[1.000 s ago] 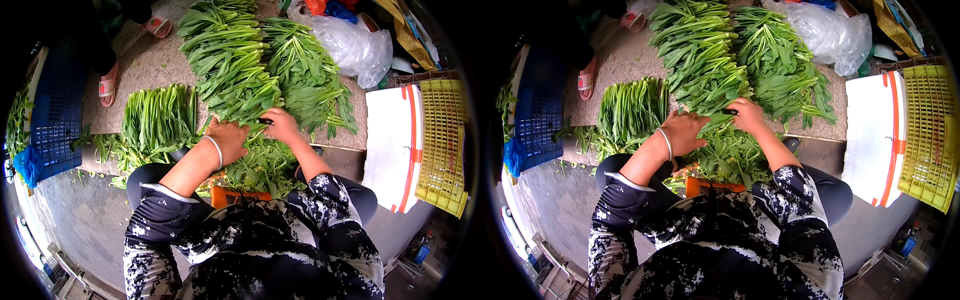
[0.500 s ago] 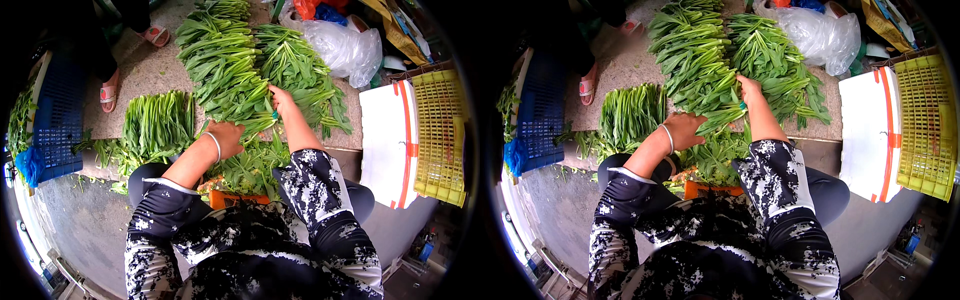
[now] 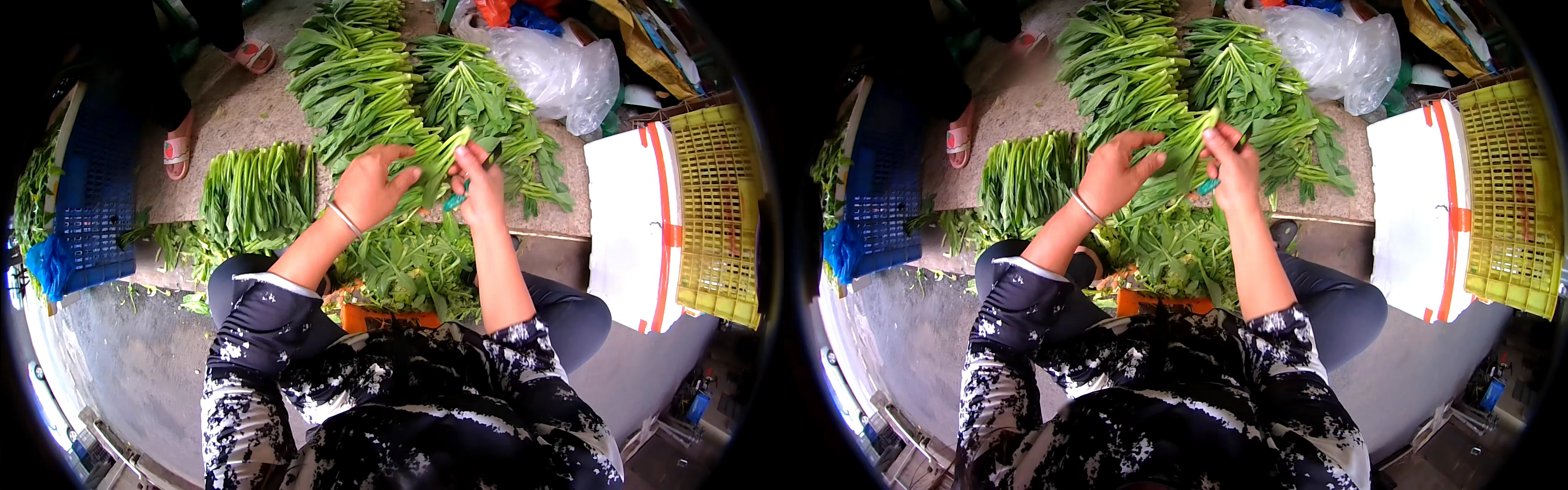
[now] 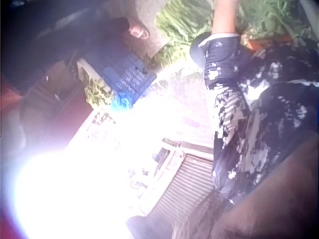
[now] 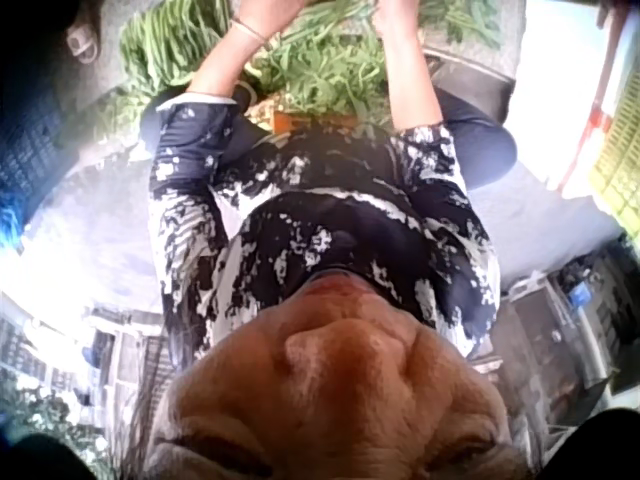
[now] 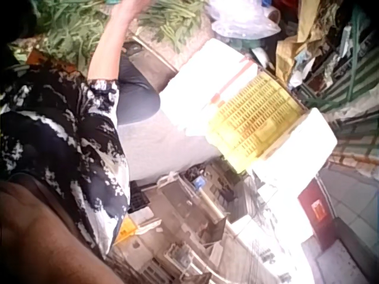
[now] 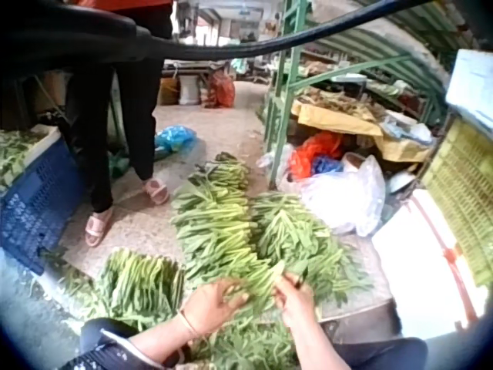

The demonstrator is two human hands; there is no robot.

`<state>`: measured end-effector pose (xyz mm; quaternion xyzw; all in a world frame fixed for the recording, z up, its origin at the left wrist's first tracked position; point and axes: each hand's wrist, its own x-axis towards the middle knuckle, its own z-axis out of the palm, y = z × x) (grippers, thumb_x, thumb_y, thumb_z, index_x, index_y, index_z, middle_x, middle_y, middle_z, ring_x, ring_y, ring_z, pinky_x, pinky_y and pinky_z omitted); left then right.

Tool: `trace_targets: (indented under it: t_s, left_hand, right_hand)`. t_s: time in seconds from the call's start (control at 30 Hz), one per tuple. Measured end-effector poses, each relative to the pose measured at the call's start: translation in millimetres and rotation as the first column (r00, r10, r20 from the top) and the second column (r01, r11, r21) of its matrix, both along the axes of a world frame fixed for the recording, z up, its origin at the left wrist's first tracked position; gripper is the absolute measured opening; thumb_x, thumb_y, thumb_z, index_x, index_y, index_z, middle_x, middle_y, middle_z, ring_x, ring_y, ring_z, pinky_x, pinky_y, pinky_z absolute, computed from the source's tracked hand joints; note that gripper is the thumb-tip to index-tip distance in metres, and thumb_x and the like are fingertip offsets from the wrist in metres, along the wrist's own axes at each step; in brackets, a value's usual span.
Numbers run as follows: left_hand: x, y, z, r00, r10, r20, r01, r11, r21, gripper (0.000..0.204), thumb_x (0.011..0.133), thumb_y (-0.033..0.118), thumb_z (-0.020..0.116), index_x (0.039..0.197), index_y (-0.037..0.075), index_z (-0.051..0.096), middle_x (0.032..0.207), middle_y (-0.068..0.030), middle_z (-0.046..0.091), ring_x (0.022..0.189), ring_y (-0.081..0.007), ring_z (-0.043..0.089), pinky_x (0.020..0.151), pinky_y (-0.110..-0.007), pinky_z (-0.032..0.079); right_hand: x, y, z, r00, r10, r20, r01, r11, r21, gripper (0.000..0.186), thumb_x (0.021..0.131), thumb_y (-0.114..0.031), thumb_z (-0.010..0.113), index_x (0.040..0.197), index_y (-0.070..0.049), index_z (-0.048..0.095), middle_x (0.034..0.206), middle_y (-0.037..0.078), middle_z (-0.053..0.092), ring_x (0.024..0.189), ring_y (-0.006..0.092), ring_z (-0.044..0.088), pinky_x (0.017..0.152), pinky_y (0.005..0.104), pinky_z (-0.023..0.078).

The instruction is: The person is cutting bunches of green leafy vegetables into small pieces using a knife and placing them in piles on the floor.

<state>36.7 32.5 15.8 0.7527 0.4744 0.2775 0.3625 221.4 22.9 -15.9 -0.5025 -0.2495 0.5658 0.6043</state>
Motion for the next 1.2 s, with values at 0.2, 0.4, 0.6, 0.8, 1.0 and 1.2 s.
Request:
trace_targets:
  t_s: [0.2,0.4,0.6,0.8,1.0,1.2]
  left_hand:
    - [11,-13,13,0.91,0.034,0.414,0.236,0.778,-0.582,0.027,0.086,0.019,0.057,0.105,0.001,0.059,0.088,0.0005,0.061,0.076,-0.0058,0.051,0.07,-0.021,0.044]
    - [-3,-20,-23,0.907,-0.012,0.42,0.281,0.761,-0.585,0.02,0.087,0.016,0.055,0.099,0.001,0.058,0.085,0.0022,0.058,0.078,-0.0042,0.05,0.072,-0.019,0.041]
    - [-5,-28,-24,0.914,-0.157,0.375,0.368,0.71,-0.6,0.02,0.088,0.017,0.053,0.097,0.0,0.058,0.083,0.0015,0.058,0.077,-0.0051,0.049,0.073,-0.02,0.041]
    - [-9,-32,-22,0.936,-0.169,0.308,0.331,0.721,-0.609,0.021,0.088,0.017,0.053,0.097,-0.001,0.058,0.082,0.001,0.058,0.076,-0.0056,0.048,0.072,-0.021,0.041]
    - [-11,-33,-30,0.908,-0.135,0.397,0.387,0.636,-0.667,0.022,0.087,0.017,0.054,0.099,-0.001,0.058,0.085,-0.0004,0.06,0.077,-0.0066,0.051,0.074,-0.021,0.042]
    - [-12,-29,-25,0.86,-0.093,0.502,0.451,0.598,-0.662,0.021,0.089,0.018,0.05,0.098,-0.001,0.056,0.084,-0.0035,0.06,0.077,-0.0099,0.055,0.075,-0.023,0.044]
  right_hand:
    - [-20,-60,10,0.974,0.161,0.156,-0.15,0.985,-0.079,0.035,0.079,-0.03,0.065,0.094,0.001,0.06,0.065,0.0,0.054,0.053,0.005,0.045,0.042,0.0176,0.031]
    - [-3,-83,8,0.928,0.355,0.114,-0.33,0.924,-0.194,0.048,0.088,-0.04,0.048,0.113,0.002,0.052,0.069,-0.003,0.045,0.056,0.0052,0.037,0.048,0.0184,0.028]
    - [-13,-92,10,0.914,0.406,-0.02,-0.406,0.913,-0.035,0.044,0.089,-0.024,0.052,0.125,0.0,0.044,0.075,-0.003,0.047,0.065,0.0052,0.041,0.055,0.0169,0.032]
    - [-14,-95,7,0.906,0.421,-0.046,-0.423,0.904,-0.067,0.041,0.087,-0.022,0.055,0.121,0.0,0.048,0.072,-0.004,0.044,0.063,0.0046,0.04,0.051,0.0165,0.031]
    - [-14,-96,-11,0.923,0.365,-0.119,-0.381,0.912,-0.155,0.038,0.086,-0.022,0.056,0.119,-0.003,0.051,0.062,-0.008,0.039,0.051,0.0019,0.033,0.043,0.0163,0.024]
    - [11,-103,-73,0.939,0.344,-0.03,-0.296,0.757,-0.583,0.048,0.083,-0.036,0.059,0.117,-0.003,0.051,0.063,-0.003,0.046,0.044,0.0025,0.035,0.035,0.0175,0.025]
